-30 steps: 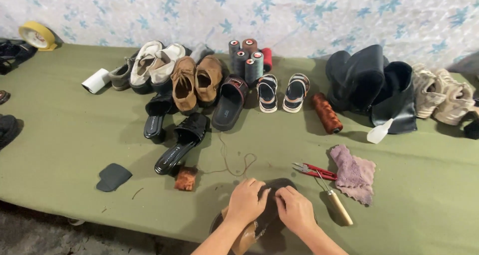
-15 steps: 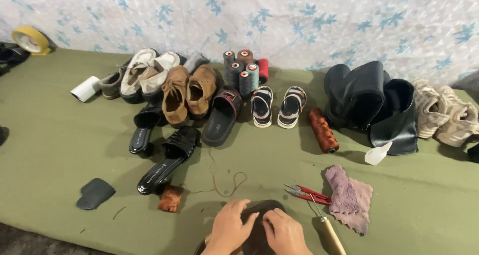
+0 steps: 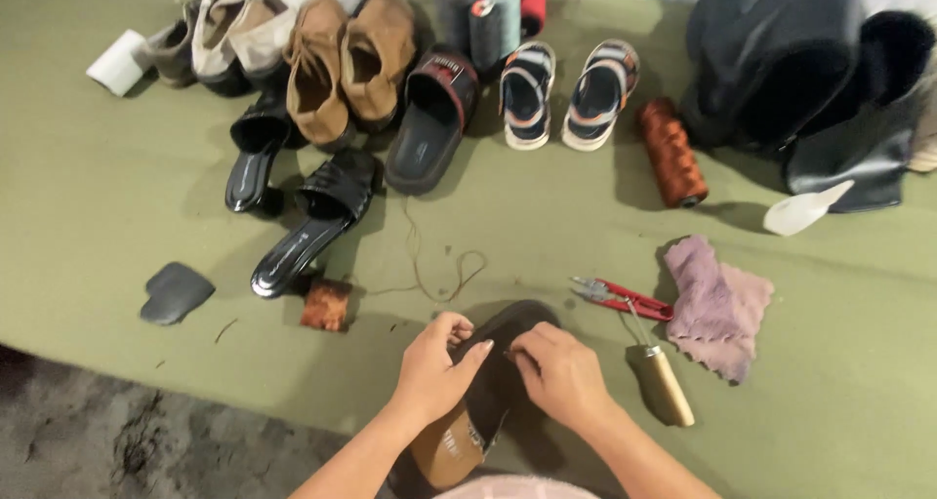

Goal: Hand-stitching the sole of a black sandal using an awl and thread at a shoe repair station.

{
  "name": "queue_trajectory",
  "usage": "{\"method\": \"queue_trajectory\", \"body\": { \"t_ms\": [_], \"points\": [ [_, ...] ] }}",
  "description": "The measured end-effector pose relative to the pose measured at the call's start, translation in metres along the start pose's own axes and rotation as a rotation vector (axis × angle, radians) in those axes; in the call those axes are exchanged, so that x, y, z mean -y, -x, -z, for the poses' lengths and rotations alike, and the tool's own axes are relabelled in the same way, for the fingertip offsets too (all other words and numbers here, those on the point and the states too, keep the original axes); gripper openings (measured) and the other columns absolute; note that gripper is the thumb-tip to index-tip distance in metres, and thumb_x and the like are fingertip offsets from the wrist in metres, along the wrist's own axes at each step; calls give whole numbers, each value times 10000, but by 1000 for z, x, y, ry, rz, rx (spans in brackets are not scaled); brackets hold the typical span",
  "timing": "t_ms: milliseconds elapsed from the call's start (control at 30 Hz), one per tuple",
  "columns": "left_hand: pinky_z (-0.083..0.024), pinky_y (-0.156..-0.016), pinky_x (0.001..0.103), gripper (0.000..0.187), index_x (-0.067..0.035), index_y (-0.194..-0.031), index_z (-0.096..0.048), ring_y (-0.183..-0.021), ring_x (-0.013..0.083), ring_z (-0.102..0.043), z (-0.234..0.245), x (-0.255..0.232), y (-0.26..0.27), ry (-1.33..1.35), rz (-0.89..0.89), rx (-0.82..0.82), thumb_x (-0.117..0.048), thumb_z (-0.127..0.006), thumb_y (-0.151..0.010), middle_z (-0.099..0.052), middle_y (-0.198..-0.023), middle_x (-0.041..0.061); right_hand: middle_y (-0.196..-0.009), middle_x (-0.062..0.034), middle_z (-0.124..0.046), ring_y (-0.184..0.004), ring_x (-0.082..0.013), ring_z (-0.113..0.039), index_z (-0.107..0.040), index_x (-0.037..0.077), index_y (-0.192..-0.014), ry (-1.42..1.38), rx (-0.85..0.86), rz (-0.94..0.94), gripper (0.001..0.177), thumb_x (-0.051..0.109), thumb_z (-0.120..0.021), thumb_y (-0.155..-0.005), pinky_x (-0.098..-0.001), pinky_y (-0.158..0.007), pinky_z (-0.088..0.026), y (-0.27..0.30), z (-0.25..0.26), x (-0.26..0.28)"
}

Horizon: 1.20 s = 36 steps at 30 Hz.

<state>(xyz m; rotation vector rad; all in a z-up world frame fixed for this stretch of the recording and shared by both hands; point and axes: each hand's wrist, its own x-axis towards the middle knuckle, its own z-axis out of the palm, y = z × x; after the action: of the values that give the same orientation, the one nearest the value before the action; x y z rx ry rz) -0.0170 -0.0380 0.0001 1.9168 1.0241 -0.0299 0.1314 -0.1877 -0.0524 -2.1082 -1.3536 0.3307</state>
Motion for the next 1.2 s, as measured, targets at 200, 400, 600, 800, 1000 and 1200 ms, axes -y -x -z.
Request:
{"method": "queue_trajectory", "body": {
  "t_ms": [200, 400, 600, 800, 1000, 1200],
  "points": [
    [-511, -820, 314, 256, -141, -984, -750, -891, 157, -678, 7, 29, -12, 161, -39, 13, -350, -607, -952, -731, -982, 15, -865, 81, -702, -788, -161, -688, -725, 208, -893, 61, -58, 54, 77, 251, -672, -931, -332, -580, -543, -6, 2, 9],
    [-433, -701, 319, 457, -95, -772, -712, -699, 185, -616, 23, 15, -59, -56, -27, 289, -442, -560, -1028, -650, -705, 45, -860, 77, -694, -772, -152, -677, -708, 191, -884, 70, -135, 86, 80, 233, -680, -946, -316, -552, -514, -5, -3, 10],
    [-518, -948, 295, 429, -116, -1129, -804, -1104, 148, -720, 30, -12, -68, 55, 15, 411, -436, -597, -931, -788, -1208, 27, -896, 114, -764, -862, -133, -710, -744, 201, -919, 37, -91, -81, 72, 254, -695, -922, -345, -595, -560, 5, -1, 20],
    [-547, -856, 230, 140, -84, -1059, -754, -825, 97, -654, 15, 0, -70, 632, 35, 127, -147, -696, -948, -717, -894, 9, -876, 103, -733, -843, -170, -678, -742, 216, -912, 95, -76, -77, 77, 263, -683, -931, -355, -600, -555, 12, -5, 20],
    [-476, -684, 308, 270, -148, -786, -692, -666, 110, -596, 19, 14, -57, 66, -96, 49, -369, -698, -941, -688, -703, -44, -820, 95, -690, -761, -148, -658, -721, 197, -885, 128, -221, 55, 69, 223, -694, -943, -295, -559, -515, 10, -12, 16],
    [-568, -799, 455, 424, -27, -957, -777, -925, 387, -735, 22, 21, -60, -68, -146, 272, -406, -591, -989, -764, -897, 210, -747, 22, -639, -764, -180, -708, -723, 189, -892, 110, -232, 148, 34, 206, -698, -905, -309, -723, -595, 9, -10, 10]
  ]
}}
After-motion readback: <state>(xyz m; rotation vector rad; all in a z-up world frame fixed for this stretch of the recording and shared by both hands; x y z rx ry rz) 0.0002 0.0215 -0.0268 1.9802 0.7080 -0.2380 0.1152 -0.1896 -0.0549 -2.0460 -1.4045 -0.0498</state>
